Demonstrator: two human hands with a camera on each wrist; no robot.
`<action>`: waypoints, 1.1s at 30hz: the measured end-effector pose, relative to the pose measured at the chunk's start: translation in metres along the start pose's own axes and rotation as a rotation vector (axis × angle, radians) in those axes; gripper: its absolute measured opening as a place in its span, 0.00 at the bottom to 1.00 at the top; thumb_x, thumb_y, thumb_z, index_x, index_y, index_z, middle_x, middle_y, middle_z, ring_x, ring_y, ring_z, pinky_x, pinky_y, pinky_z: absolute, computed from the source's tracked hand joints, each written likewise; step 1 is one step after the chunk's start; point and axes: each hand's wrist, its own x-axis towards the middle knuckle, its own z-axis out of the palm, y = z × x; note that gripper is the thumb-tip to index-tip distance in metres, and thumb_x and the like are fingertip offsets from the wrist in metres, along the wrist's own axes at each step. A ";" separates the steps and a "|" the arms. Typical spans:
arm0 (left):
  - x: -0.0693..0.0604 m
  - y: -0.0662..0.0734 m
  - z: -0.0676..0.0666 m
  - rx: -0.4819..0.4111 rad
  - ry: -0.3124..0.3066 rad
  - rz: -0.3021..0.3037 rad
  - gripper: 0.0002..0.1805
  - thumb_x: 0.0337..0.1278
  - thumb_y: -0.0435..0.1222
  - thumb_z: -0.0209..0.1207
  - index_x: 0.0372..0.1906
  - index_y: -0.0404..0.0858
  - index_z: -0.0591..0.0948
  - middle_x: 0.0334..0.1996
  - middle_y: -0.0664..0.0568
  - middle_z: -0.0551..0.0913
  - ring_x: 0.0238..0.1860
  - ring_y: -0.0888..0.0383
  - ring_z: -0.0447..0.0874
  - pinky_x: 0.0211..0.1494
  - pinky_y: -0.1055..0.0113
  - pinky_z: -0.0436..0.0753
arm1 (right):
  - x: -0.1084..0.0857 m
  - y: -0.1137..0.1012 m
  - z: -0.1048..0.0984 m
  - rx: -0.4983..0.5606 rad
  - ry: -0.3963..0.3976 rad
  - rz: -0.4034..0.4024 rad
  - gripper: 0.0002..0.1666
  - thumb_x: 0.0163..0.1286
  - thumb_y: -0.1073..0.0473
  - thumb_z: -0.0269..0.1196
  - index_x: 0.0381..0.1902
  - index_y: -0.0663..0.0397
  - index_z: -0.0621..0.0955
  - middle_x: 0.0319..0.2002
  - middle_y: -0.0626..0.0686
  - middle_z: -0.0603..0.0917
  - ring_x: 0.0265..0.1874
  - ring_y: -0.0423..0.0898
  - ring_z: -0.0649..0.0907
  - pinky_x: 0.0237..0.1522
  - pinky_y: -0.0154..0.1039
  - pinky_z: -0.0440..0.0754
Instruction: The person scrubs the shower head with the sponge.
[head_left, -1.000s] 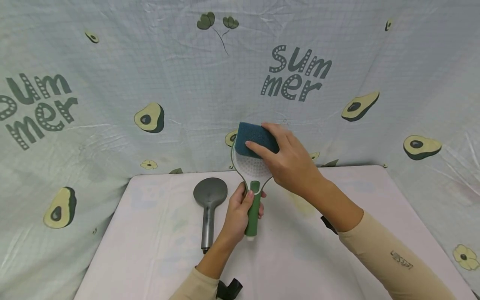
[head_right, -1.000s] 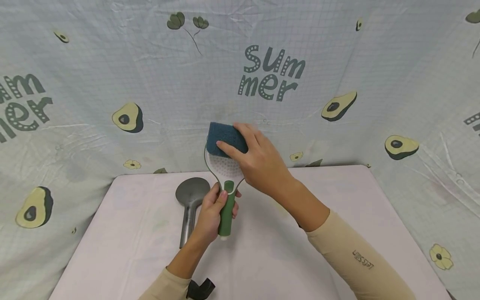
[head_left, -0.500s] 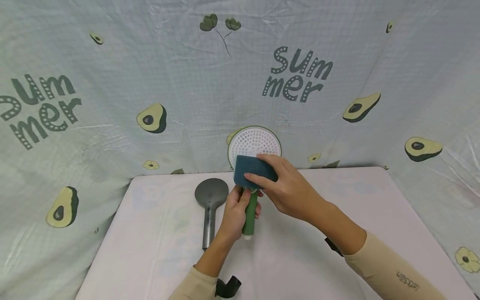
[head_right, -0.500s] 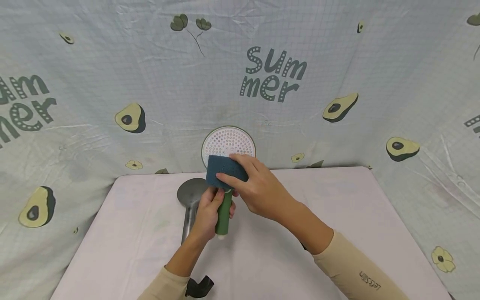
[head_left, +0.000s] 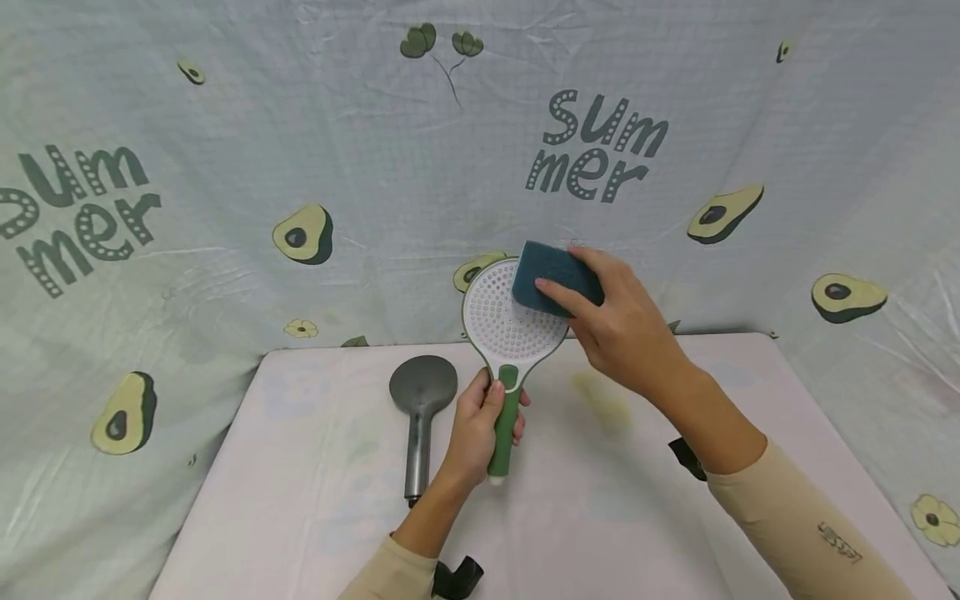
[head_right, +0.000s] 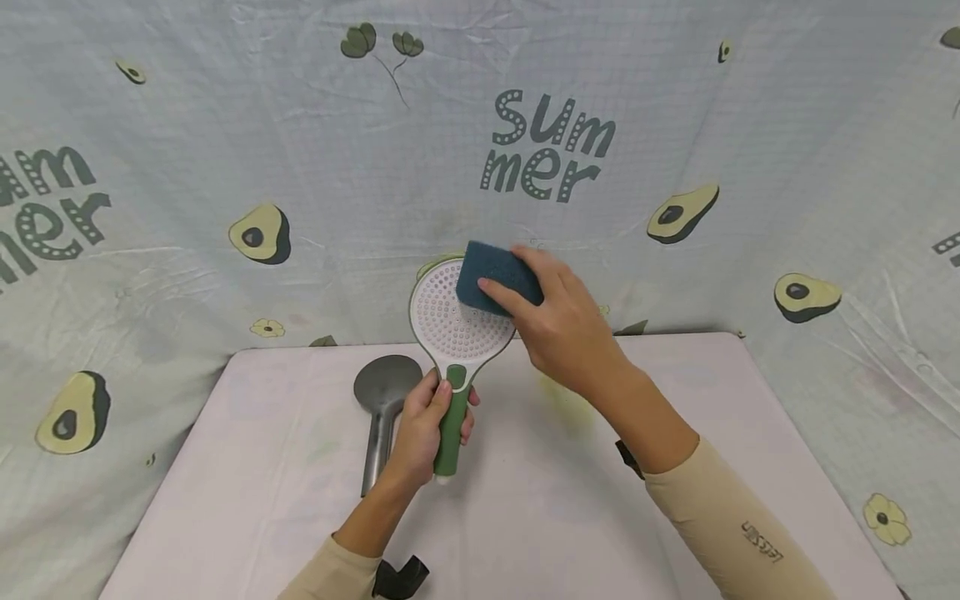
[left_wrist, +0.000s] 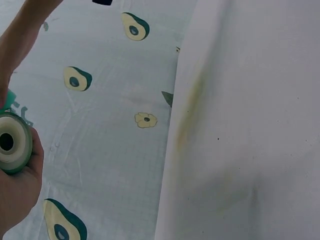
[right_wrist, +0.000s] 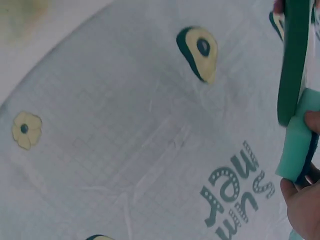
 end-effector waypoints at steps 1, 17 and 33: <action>0.000 0.000 0.000 0.008 0.000 0.002 0.18 0.85 0.39 0.37 0.59 0.29 0.69 0.39 0.48 0.79 0.24 0.63 0.77 0.27 0.72 0.80 | 0.003 0.003 -0.002 -0.001 0.013 0.012 0.37 0.65 0.70 0.71 0.70 0.44 0.76 0.73 0.70 0.66 0.70 0.68 0.69 0.67 0.66 0.74; 0.002 0.005 0.000 0.045 0.056 0.064 0.20 0.87 0.41 0.33 0.52 0.27 0.68 0.36 0.43 0.77 0.20 0.64 0.76 0.24 0.74 0.79 | -0.033 -0.045 0.026 0.041 -0.098 -0.049 0.36 0.68 0.63 0.69 0.72 0.39 0.75 0.72 0.68 0.67 0.68 0.65 0.73 0.68 0.58 0.77; 0.001 0.005 0.002 0.073 0.051 0.032 0.20 0.87 0.43 0.34 0.51 0.29 0.67 0.34 0.48 0.76 0.21 0.63 0.76 0.23 0.72 0.79 | 0.016 0.003 0.000 -0.020 0.032 0.000 0.36 0.66 0.69 0.70 0.70 0.46 0.77 0.72 0.73 0.65 0.69 0.70 0.69 0.67 0.66 0.74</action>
